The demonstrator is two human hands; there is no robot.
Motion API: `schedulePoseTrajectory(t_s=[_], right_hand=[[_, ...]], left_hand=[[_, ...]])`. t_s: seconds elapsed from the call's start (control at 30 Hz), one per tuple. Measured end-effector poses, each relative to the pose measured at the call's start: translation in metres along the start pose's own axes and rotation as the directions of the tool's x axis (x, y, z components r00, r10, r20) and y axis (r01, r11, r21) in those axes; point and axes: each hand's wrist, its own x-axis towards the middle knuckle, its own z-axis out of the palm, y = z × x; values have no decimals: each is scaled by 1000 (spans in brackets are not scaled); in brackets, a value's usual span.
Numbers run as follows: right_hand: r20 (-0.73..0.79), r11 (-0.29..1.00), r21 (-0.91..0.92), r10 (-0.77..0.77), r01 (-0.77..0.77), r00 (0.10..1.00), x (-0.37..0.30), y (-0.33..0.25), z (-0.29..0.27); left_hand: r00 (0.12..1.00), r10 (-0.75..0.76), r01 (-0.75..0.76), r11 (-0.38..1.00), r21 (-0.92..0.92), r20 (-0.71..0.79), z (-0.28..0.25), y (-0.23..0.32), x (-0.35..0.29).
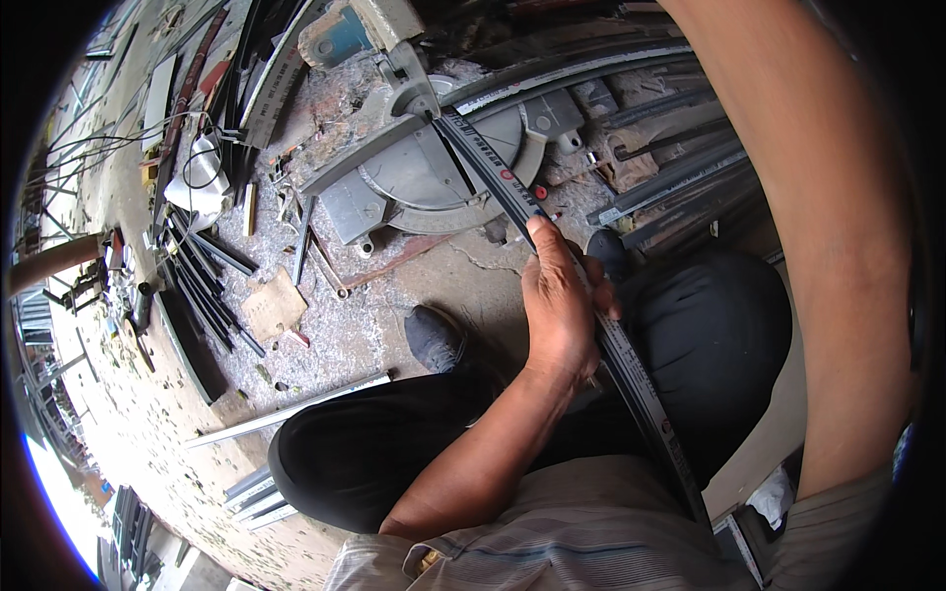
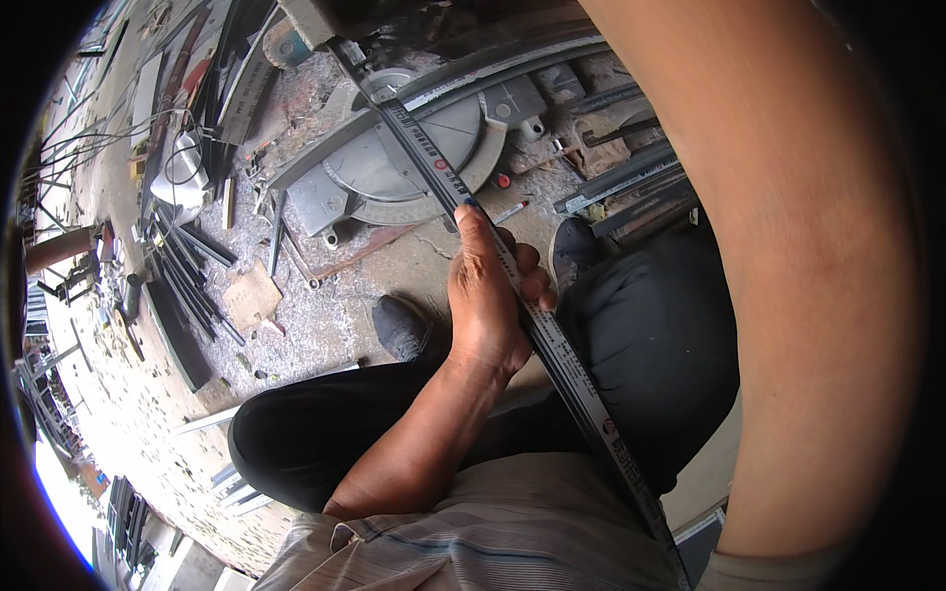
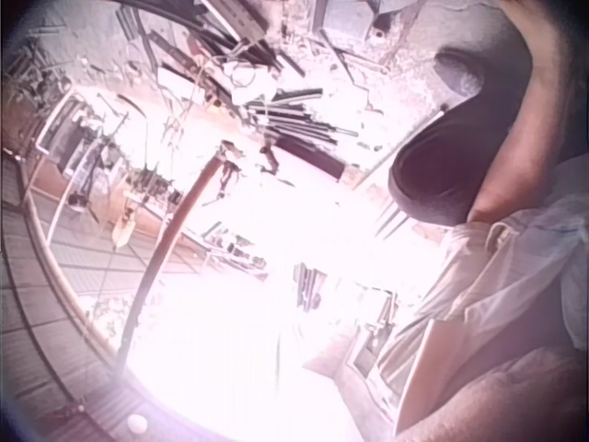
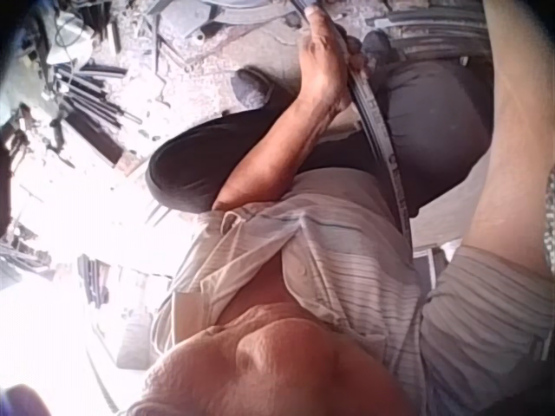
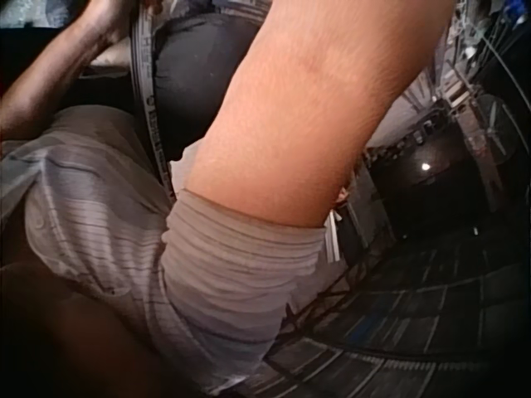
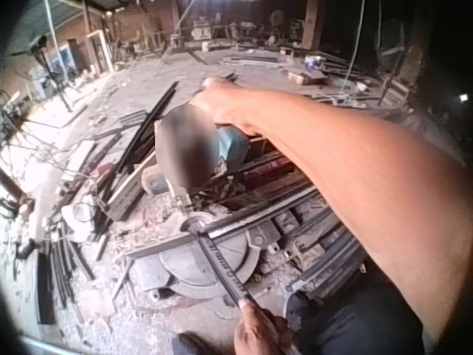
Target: The person sits on the floor and uses a chop saw to cut long metal profiles. They measure and fit the cut pieces into a rectangular frame, then return to the saw to cut additional pieces.
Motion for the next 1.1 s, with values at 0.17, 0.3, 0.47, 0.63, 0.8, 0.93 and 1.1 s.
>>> schedulePoseTrajectory(t_s=[0.17, 0.3, 0.47, 0.63, 0.8, 0.93, 1.1], right_hand=[[-6, 1000, 9, 5, -5, 1000, -5, -1, 1], [-10, 1000, 16, 12, -12, 1000, -7, -2, 3], [-7, 1000, 20, 21, -21, 1000, -9, -2, 8], [-4, 999, 34, 0, 0, 1000, -22, -3, 3], [-100, 999, -10, 49, -50, 994, -20, -4, 13], [-31, 998, 57, -21, 22, 999, -26, 3, 8], [-30, 991, 109, -68, 71, 997, -35, 6, 8]], left_hand=[[1000, 3, -3, 1000, 16, -15, 1, -1, 1], [998, 29, -27, 999, 42, -48, 6, -1, 3], [999, 22, -23, 1000, 8, 32, -3, 0, 2], [999, 14, -15, 1000, 15, 29, -2, -3, 1], [999, 14, -15, 1000, 14, 40, -3, -3, 1], [999, 38, -39, 999, 20, 39, -2, -6, 3], [999, 39, -40, 999, 23, 10, 2, -6, 2]])
